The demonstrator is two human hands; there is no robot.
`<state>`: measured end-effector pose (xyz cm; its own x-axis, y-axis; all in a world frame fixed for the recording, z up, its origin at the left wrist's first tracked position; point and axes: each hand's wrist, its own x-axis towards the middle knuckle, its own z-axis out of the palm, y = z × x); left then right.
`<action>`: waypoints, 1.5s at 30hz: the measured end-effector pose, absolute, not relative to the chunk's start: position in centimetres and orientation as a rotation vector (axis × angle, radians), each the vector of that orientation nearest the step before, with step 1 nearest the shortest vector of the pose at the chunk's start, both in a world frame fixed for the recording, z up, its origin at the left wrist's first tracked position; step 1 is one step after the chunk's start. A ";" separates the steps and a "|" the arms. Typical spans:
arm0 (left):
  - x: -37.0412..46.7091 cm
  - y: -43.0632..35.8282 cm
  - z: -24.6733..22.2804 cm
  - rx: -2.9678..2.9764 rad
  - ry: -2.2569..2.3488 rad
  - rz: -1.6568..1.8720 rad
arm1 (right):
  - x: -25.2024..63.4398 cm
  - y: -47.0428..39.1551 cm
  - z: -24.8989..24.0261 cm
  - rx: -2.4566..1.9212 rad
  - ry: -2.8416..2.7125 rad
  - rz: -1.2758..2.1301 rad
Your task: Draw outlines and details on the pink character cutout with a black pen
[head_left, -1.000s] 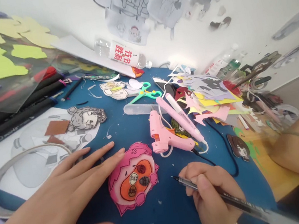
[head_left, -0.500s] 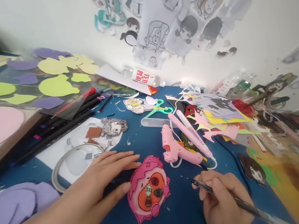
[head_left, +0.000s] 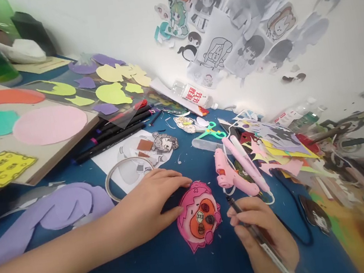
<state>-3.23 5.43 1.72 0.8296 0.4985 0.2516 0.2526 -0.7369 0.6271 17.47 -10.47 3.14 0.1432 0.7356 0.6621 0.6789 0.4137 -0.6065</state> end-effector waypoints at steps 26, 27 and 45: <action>-1.7 5.7 1.1 2.542 0.510 0.578 | 14.7 -9.2 3.8 -1.300 -2.177 -0.139; -1.6 5.7 1.1 2.546 0.512 0.575 | 14.7 -9.1 3.7 -1.292 -2.183 -0.136; -2.4 5.5 1.3 2.526 0.477 0.614 | 14.9 -9.0 4.3 -1.263 -2.254 -0.200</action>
